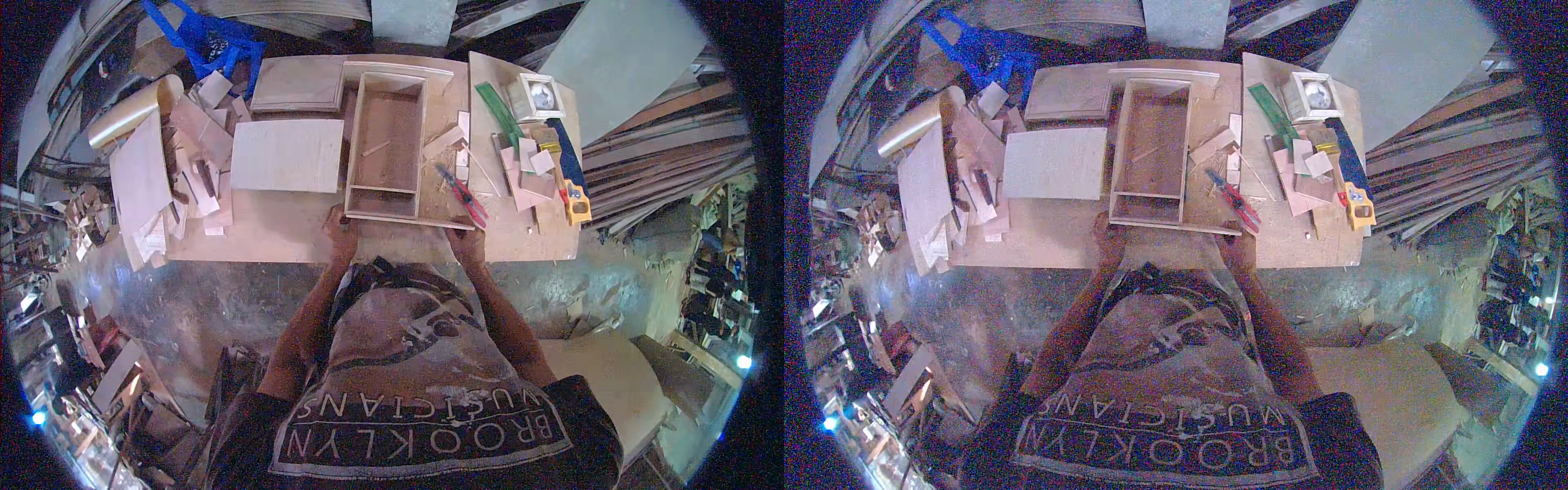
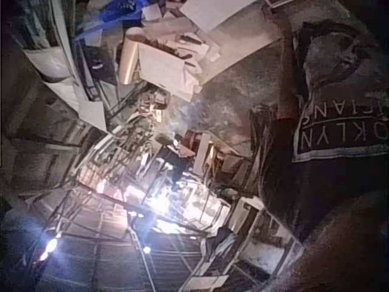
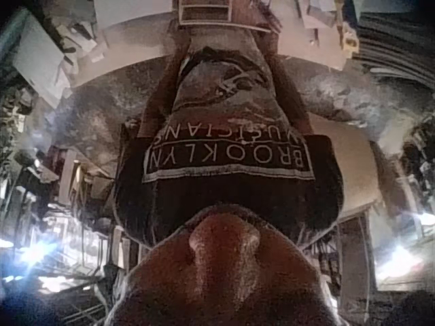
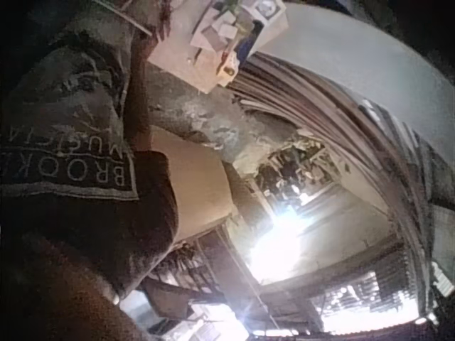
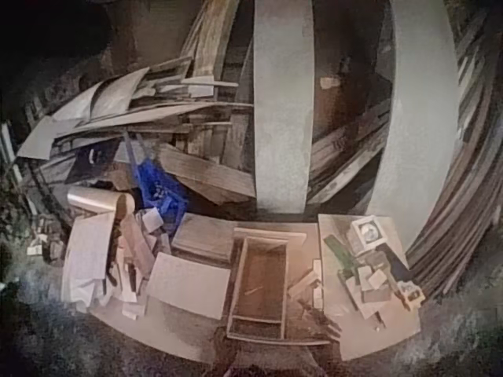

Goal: Measuring and sawing wood to construct a box.

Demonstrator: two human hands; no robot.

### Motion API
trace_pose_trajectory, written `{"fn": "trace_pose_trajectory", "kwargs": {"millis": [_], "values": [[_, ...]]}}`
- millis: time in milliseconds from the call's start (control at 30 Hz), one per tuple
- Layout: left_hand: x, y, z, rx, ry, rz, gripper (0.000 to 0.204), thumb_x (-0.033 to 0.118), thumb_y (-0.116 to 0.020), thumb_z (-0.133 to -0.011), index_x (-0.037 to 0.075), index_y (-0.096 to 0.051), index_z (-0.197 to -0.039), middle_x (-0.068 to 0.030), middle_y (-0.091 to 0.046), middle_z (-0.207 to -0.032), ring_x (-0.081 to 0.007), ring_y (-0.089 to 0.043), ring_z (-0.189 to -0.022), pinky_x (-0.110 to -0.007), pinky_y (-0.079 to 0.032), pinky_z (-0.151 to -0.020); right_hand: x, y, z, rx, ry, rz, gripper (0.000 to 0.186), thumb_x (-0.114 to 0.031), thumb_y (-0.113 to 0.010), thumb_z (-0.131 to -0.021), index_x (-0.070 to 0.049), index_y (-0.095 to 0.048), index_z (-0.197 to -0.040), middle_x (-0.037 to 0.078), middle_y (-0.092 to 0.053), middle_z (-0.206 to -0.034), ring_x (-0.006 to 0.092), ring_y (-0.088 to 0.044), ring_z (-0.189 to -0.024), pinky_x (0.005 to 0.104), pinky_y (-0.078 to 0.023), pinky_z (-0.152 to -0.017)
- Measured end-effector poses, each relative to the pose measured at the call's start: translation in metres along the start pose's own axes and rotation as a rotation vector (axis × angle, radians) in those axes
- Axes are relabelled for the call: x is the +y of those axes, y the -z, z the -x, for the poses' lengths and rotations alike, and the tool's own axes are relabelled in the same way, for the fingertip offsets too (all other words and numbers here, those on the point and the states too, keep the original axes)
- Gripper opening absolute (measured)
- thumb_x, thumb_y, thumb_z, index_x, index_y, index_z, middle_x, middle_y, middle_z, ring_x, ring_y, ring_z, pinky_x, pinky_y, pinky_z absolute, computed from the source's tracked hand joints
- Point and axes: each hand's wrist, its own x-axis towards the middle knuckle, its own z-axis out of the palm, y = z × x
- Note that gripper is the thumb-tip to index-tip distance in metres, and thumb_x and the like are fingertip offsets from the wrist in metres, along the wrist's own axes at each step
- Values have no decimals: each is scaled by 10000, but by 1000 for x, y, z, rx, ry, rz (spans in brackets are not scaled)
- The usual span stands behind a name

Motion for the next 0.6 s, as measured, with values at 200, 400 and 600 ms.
{"fn": "trace_pose_trajectory", "kwargs": {"millis": [200,400,600], "values": [[5,-1,0,1,-8,-3,227,-2,-661,-763,-8,-606,-984,-139,-601,-919,-258,-611,-776,-324,-509,-640,4,-1,0,4,0,17,248,-174,-757,-803,9,-632,-914,65,-614,-672,102,-548,-570,277,-468,-538],[-9,-1,2,-44,35,-11,240,-4,-641,-765,-6,-613,-1004,-152,-614,-954,-264,-614,-806,-354,-513,-673,6,-2,2,-8,-16,18,272,-187,-749,-813,13,-636,-959,75,-639,-704,103,-565,-581,280,-477,-546],[-11,-2,5,-148,186,55,259,6,-629,-769,-6,-614,-1027,-155,-622,-983,-292,-622,-853,-383,-510,-739,3,-2,4,29,-30,-7,276,-196,-748,-816,13,-633,-954,76,-632,-678,111,-574,-578,289,-478,-544]]}}
